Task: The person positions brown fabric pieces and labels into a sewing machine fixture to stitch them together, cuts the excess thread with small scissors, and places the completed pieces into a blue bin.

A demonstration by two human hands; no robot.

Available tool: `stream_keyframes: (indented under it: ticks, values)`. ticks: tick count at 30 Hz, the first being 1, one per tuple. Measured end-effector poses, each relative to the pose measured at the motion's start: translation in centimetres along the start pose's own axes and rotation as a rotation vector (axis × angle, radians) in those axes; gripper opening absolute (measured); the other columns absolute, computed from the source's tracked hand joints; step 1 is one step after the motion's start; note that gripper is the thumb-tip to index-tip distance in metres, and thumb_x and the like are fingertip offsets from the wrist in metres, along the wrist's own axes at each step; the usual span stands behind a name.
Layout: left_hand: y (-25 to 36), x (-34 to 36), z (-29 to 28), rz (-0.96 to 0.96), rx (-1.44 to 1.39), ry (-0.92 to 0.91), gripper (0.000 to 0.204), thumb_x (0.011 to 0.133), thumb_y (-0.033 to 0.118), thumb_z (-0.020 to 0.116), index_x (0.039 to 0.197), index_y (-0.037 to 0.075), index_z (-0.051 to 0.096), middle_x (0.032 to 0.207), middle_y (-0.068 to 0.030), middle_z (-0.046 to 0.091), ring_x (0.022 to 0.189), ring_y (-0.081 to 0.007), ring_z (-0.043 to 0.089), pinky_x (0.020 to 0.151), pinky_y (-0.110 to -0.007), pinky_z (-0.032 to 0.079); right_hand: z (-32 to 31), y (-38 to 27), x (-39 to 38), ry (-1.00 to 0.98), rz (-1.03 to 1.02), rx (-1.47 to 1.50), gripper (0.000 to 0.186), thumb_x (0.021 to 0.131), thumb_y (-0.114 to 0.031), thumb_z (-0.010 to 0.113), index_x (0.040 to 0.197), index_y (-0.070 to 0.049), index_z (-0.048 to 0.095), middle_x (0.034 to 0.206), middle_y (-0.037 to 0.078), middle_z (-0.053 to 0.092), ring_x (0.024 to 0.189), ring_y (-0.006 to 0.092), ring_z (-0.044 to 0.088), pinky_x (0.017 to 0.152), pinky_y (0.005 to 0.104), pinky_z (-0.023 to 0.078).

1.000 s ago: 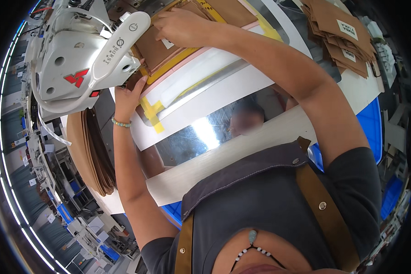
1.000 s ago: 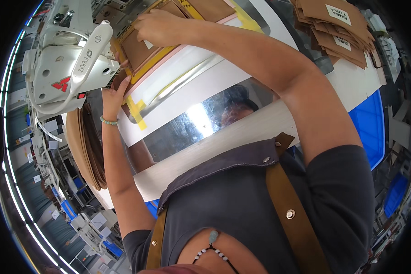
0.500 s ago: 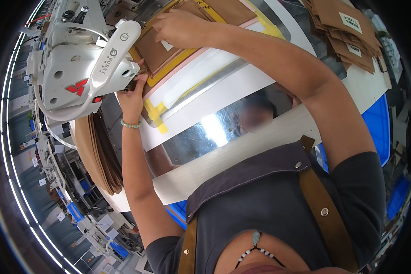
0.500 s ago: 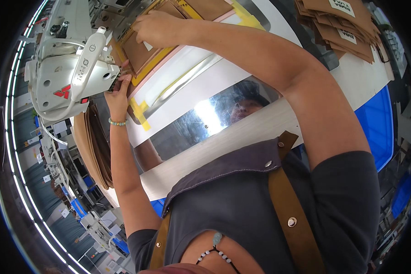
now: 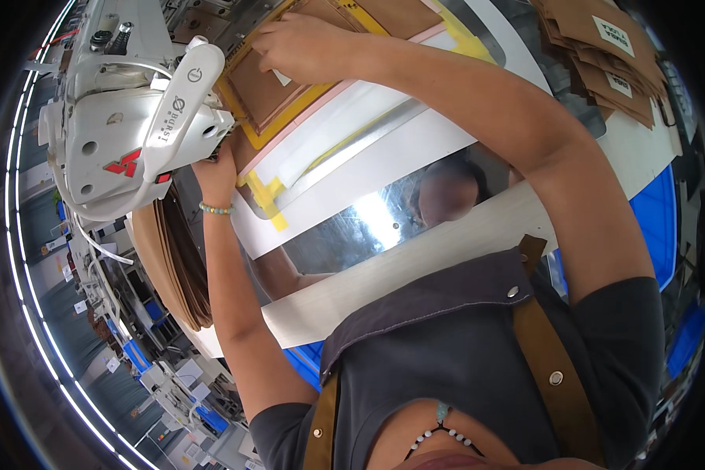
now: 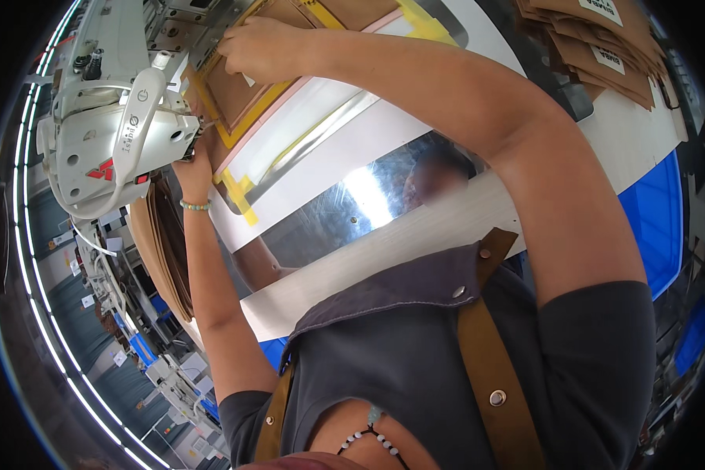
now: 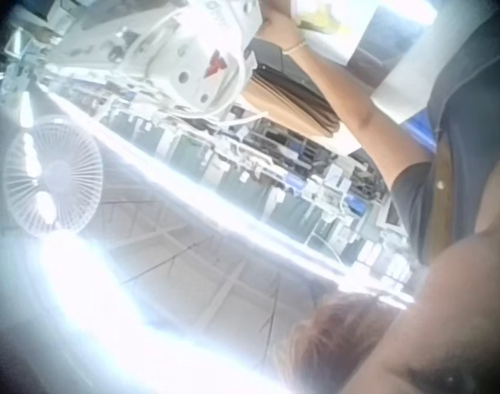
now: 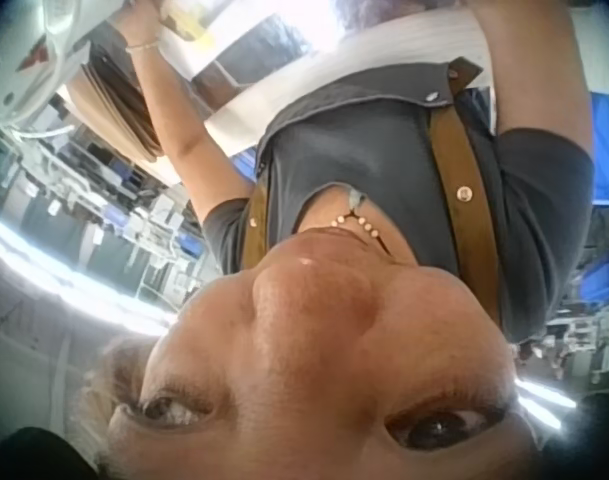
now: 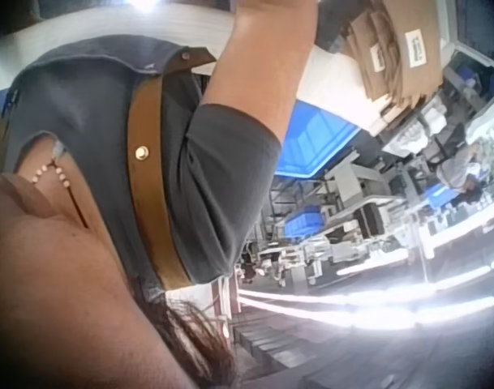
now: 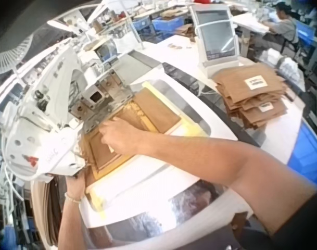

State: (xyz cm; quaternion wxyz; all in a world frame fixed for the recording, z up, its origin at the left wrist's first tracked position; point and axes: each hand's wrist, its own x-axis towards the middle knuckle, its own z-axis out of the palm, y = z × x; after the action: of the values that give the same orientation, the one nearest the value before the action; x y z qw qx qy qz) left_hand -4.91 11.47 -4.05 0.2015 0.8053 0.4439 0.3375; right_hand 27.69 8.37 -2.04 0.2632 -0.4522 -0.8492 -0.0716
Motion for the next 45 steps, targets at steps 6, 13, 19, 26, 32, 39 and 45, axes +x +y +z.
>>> stream_keyframes:
  ticks: [6,13,19,26,32,39,45]
  values:
    - [6.6,3.9,1.8,0.395,0.215,-0.213,0.037,0.099,0.0,0.058,0.136,0.0,0.064,0.139,-0.0118,0.067,0.129,-0.0241,0.062,0.112,-0.035,0.044,0.3,0.3,-0.5,0.003,0.018,0.052,0.024,0.087,-0.009,0.068,0.106,-0.012,0.082,0.113,0.004,0.068,0.122,0.0208,0.06,0.102,0.0414,0.048]
    - [4.8,4.5,2.2,0.417,0.262,-0.245,0.039,0.104,0.005,0.056,0.142,0.005,0.06,0.144,-0.0098,0.064,0.131,-0.0226,0.061,0.114,-0.035,0.045,0.0,0.4,-0.4,0.085,-0.029,0.118,0.016,0.088,-0.015,0.067,0.097,-0.01,0.08,0.106,0.009,0.068,0.111,0.0274,0.063,0.095,0.0421,0.05]
    - [4.8,4.3,2.7,0.37,0.173,-0.223,0.033,0.107,0.014,0.053,0.137,0.003,0.061,0.145,-0.0103,0.062,0.134,-0.0281,0.056,0.118,-0.041,0.039,-0.7,-0.3,-0.2,0.054,-0.12,0.174,0.019,0.09,-0.013,0.066,0.103,-0.009,0.079,0.105,0.009,0.068,0.107,0.0282,0.064,0.093,0.0431,0.049]
    - [4.4,4.4,2.8,0.399,0.356,-0.163,0.041,0.102,0.01,0.061,0.143,0.01,0.061,0.138,-0.0107,0.066,0.124,-0.0264,0.064,0.111,-0.038,0.047,0.0,-2.6,-0.4,-0.141,-0.155,0.175,0.033,0.093,-0.008,0.061,0.121,-0.014,0.076,0.125,0.004,0.063,0.12,0.0229,0.059,0.108,0.041,0.045]
    - [4.1,5.0,3.3,0.401,0.354,-0.218,0.035,0.11,0.019,0.051,0.141,0.006,0.059,0.139,-0.0147,0.063,0.131,-0.0303,0.056,0.118,-0.042,0.039,-1.3,-2.1,-1.2,-0.195,-0.199,0.163,0.036,0.094,-0.008,0.059,0.126,-0.013,0.074,0.126,0.005,0.063,0.123,0.0247,0.058,0.109,0.0414,0.045]
    - [-9.2,1.2,-1.1,0.239,0.223,-0.15,0.039,0.097,0.006,0.064,0.137,0.005,0.064,0.139,-0.0156,0.065,0.131,-0.0322,0.059,0.113,-0.044,0.044,-1.8,-2.4,-1.3,-0.25,-0.196,0.223,0.036,0.095,-0.007,0.058,0.127,-0.01,0.073,0.127,0.005,0.063,0.124,0.0254,0.057,0.108,0.0401,0.047]
    - [0.3,4.2,1.6,0.319,0.21,-0.265,0.036,0.104,0.009,0.055,0.139,0.008,0.063,0.146,-0.0124,0.061,0.137,-0.0315,0.053,0.12,-0.044,0.038,-1.9,-2.0,-1.9,-0.251,-0.176,0.186,0.038,0.095,-0.006,0.057,0.129,-0.01,0.073,0.13,0.007,0.062,0.126,0.0279,0.057,0.11,0.0407,0.046]
